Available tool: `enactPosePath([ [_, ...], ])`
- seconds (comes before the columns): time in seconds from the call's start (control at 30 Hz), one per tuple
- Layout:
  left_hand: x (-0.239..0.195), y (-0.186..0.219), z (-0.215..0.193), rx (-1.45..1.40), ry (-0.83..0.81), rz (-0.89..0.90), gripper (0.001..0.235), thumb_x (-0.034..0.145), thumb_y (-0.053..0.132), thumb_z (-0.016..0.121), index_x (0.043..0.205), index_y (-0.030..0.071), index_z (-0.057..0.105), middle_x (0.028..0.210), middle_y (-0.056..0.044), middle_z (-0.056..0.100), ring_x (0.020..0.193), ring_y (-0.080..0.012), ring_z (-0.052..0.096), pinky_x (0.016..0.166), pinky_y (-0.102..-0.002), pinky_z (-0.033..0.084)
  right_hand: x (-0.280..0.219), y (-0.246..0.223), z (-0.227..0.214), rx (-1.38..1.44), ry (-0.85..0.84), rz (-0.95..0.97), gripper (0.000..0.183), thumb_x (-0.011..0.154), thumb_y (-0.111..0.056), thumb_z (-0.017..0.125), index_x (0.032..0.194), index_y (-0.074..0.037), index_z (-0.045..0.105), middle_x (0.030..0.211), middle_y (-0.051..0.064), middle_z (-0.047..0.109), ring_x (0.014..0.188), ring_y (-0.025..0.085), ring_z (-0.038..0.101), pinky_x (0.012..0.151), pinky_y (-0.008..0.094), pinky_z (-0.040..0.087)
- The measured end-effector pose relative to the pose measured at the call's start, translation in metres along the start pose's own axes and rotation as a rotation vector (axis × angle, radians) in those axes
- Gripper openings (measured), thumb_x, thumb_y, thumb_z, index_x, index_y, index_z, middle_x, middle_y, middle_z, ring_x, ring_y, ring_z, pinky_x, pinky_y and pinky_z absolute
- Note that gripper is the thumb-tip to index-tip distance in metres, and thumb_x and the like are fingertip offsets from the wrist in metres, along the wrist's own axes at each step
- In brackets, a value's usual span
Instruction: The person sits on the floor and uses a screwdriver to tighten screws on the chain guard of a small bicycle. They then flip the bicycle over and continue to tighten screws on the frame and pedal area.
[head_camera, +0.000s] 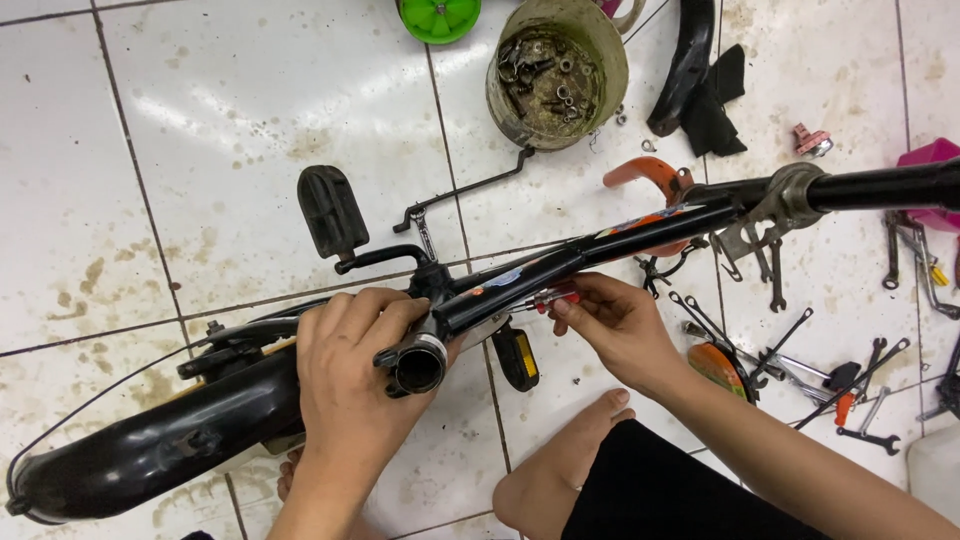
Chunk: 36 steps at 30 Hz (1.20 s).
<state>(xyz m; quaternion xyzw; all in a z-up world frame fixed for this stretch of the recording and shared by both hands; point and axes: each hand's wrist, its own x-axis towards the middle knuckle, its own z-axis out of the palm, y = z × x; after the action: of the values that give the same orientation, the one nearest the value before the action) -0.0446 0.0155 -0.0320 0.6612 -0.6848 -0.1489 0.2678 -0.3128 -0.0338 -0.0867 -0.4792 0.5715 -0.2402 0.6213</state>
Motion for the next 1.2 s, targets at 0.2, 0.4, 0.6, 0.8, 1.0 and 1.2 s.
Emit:
enactPosePath([
  [0.2, 0.000, -0.001, 0.000, 0.000, -0.014, 0.001, 0.033, 0.083, 0.041, 0.083, 0.103, 0.017, 0.073, 0.099, 0.004, 0.067, 0.086, -0.0217, 0.058, 0.080, -0.039, 0.038, 0.002, 0.000, 0.006, 0.054, -0.029, 0.008, 0.032, 0.090, -0.012, 0.072, 0.118, 0.003, 0.072, 0.094, 0.012, 0.078, 0.072, 0.019, 0.068, 0.072, 0.030, 0.062],
  [0.4, 0.002, 0.002, -0.001, -0.033, -0.001, 0.001, 0.033, 0.083, 0.039, 0.085, 0.102, 0.016, 0.072, 0.097, 0.003, 0.068, 0.091, -0.0199, 0.060, 0.080, -0.038, 0.038, 0.005, 0.005, 0.001, 0.040, -0.023, -0.015, 0.034, 0.089, -0.012, 0.073, 0.119, 0.005, 0.071, 0.096, 0.013, 0.078, 0.072, 0.019, 0.066, 0.068, 0.029, 0.062],
  [0.6, 0.000, 0.000, 0.000, -0.011, -0.002, 0.009, 0.033, 0.082, 0.038, 0.086, 0.102, 0.016, 0.072, 0.098, 0.003, 0.068, 0.091, -0.0208, 0.061, 0.080, -0.038, 0.038, 0.002, -0.005, 0.005, 0.019, -0.013, -0.009, 0.031, 0.088, -0.015, 0.076, 0.115, 0.002, 0.074, 0.089, 0.009, 0.075, 0.070, 0.017, 0.066, 0.070, 0.029, 0.062],
  [0.8, 0.002, 0.001, 0.000, 0.002, 0.001, 0.009, 0.035, 0.081, 0.040, 0.087, 0.101, 0.016, 0.072, 0.096, 0.003, 0.068, 0.090, -0.0209, 0.061, 0.081, -0.038, 0.039, -0.002, -0.006, 0.014, 0.082, 0.116, 0.021, 0.018, 0.084, -0.008, 0.081, 0.099, 0.001, 0.078, 0.075, 0.012, 0.076, 0.054, 0.017, 0.067, 0.053, 0.027, 0.054],
  [1.0, 0.002, 0.002, -0.001, 0.012, -0.001, 0.012, 0.033, 0.082, 0.038, 0.085, 0.103, 0.016, 0.072, 0.097, 0.003, 0.068, 0.091, -0.0215, 0.061, 0.079, -0.039, 0.039, -0.006, -0.018, 0.016, -0.392, 0.019, -0.553, 0.029, 0.084, -0.019, 0.084, 0.106, -0.004, 0.075, 0.087, 0.007, 0.076, 0.074, 0.015, 0.067, 0.070, 0.028, 0.056],
  [1.2, 0.003, 0.004, -0.002, -0.021, 0.016, 0.010, 0.033, 0.082, 0.038, 0.086, 0.101, 0.015, 0.072, 0.096, 0.003, 0.068, 0.090, -0.0197, 0.062, 0.081, -0.037, 0.039, -0.003, -0.031, 0.011, -0.467, -0.133, -0.714, 0.026, 0.093, -0.013, 0.073, 0.115, 0.001, 0.067, 0.098, 0.013, 0.073, 0.083, 0.024, 0.069, 0.074, 0.032, 0.057],
])
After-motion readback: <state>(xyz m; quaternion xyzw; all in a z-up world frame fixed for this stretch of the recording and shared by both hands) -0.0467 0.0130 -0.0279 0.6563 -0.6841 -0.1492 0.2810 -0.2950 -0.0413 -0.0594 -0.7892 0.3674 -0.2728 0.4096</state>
